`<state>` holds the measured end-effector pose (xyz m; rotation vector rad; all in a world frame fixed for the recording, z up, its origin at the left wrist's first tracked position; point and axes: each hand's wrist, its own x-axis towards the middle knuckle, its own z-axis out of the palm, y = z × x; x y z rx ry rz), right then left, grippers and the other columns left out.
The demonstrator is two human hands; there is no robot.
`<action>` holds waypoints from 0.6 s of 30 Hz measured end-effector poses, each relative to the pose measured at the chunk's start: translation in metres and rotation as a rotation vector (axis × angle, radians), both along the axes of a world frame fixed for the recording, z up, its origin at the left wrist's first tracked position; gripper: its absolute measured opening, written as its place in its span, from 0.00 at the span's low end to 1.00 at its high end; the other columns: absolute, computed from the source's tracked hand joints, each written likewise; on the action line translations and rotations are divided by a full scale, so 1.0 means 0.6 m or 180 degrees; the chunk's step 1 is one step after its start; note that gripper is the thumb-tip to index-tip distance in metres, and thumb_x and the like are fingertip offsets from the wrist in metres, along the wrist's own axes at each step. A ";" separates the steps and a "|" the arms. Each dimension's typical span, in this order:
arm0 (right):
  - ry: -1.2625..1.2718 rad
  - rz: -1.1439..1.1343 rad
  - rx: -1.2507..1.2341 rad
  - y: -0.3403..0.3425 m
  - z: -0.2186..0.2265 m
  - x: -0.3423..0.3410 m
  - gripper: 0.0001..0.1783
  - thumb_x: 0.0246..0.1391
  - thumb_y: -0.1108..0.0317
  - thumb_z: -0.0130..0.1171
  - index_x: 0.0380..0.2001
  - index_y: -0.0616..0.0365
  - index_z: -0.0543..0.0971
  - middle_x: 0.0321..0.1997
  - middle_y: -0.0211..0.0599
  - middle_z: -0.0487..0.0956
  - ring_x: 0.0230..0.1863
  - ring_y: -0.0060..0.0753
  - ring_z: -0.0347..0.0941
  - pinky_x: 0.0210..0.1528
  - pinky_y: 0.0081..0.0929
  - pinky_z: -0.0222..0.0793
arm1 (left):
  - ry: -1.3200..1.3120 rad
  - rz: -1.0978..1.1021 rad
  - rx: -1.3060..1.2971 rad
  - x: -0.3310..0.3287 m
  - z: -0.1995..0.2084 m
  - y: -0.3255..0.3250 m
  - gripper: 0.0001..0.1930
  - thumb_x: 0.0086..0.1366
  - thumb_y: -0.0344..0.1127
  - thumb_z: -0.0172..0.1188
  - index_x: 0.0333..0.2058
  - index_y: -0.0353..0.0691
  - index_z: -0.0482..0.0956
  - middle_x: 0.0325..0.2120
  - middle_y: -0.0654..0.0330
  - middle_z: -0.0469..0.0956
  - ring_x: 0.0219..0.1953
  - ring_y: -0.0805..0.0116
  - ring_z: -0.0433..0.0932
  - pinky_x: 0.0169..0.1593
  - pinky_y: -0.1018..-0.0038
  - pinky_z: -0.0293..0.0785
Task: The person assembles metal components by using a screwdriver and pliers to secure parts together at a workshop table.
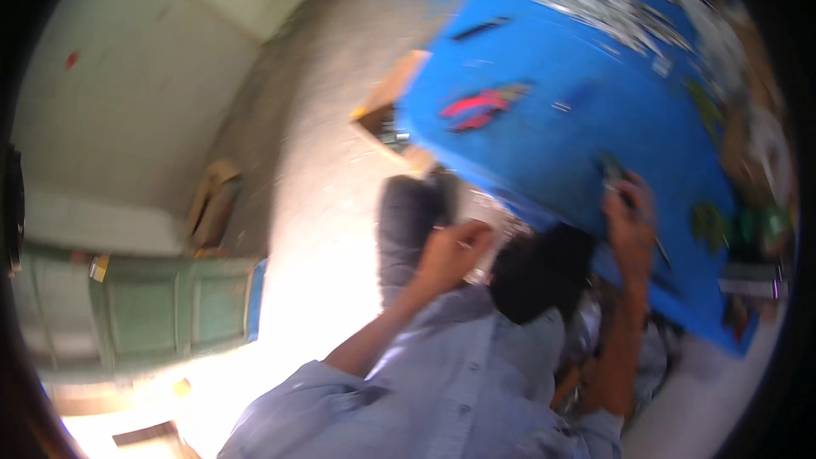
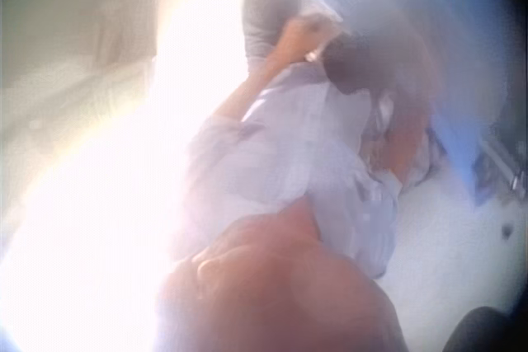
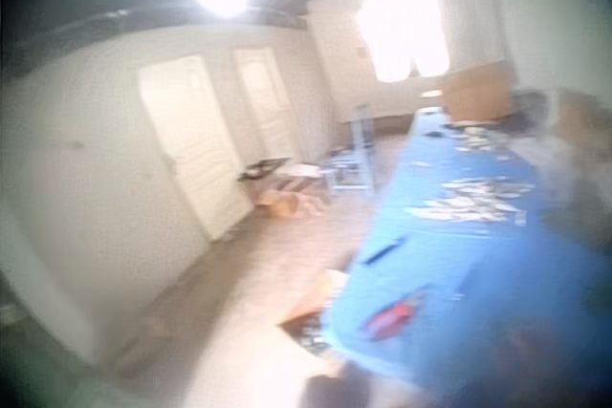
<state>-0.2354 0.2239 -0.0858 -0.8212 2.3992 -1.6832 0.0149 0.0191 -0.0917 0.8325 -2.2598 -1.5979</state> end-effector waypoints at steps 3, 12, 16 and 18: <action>-0.0400 -0.0122 0.0491 0.027 -0.022 -0.051 0.16 0.68 0.63 0.62 0.51 0.64 0.80 0.50 0.37 0.79 0.40 0.25 0.75 0.40 0.26 0.73 | 0.0098 0.0150 -0.0013 0.020 -0.011 0.003 0.10 0.69 0.38 0.63 0.43 0.38 0.85 0.28 0.50 0.85 0.29 0.58 0.86 0.38 0.65 0.82; 0.0036 -0.0069 0.1830 0.029 0.022 -0.113 0.17 0.71 0.59 0.56 0.53 0.60 0.80 0.46 0.35 0.80 0.41 0.28 0.75 0.42 0.29 0.71 | 0.0467 0.0686 -0.0278 0.099 -0.079 -0.026 0.09 0.67 0.37 0.63 0.40 0.39 0.84 0.33 0.48 0.84 0.37 0.48 0.85 0.41 0.60 0.81; 0.0692 -0.0390 0.2141 0.048 0.041 -0.134 0.19 0.72 0.58 0.54 0.54 0.60 0.80 0.48 0.38 0.81 0.43 0.31 0.77 0.44 0.31 0.73 | 0.0598 0.0759 -0.0293 0.103 -0.090 -0.049 0.08 0.67 0.36 0.63 0.38 0.38 0.84 0.33 0.49 0.84 0.38 0.47 0.84 0.42 0.59 0.81; 0.1036 -0.0604 0.2326 0.042 0.059 -0.126 0.19 0.72 0.58 0.53 0.55 0.60 0.80 0.50 0.39 0.81 0.45 0.33 0.77 0.46 0.32 0.73 | 0.0770 0.0873 -0.0434 0.114 -0.094 -0.060 0.07 0.67 0.34 0.63 0.37 0.38 0.84 0.33 0.51 0.85 0.37 0.49 0.85 0.43 0.60 0.82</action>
